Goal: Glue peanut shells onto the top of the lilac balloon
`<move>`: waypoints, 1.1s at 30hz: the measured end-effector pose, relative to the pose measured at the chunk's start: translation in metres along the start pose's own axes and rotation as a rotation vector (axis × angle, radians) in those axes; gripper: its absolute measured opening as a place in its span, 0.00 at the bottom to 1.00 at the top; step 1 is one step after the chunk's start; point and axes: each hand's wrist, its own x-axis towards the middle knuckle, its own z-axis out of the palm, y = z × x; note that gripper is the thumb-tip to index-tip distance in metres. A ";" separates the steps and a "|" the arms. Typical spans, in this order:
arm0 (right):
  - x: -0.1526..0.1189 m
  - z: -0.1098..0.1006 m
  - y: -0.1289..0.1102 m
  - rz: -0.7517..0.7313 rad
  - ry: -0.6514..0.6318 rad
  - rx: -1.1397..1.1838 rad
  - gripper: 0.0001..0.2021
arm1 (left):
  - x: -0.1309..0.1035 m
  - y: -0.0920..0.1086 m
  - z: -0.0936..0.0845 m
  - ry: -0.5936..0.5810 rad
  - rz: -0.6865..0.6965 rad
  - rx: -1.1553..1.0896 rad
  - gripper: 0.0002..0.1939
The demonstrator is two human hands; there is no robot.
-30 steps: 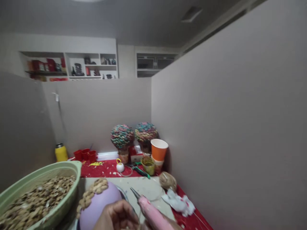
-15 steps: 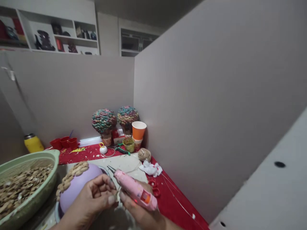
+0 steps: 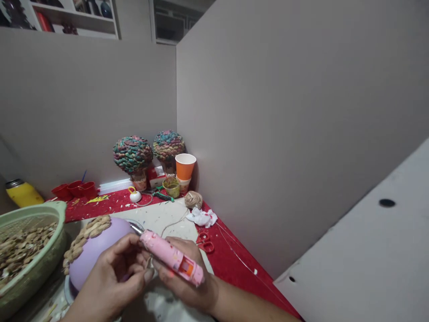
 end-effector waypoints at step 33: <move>-0.005 -0.001 0.000 0.028 -0.053 0.060 0.08 | -0.006 -0.016 0.004 0.173 0.870 0.699 0.15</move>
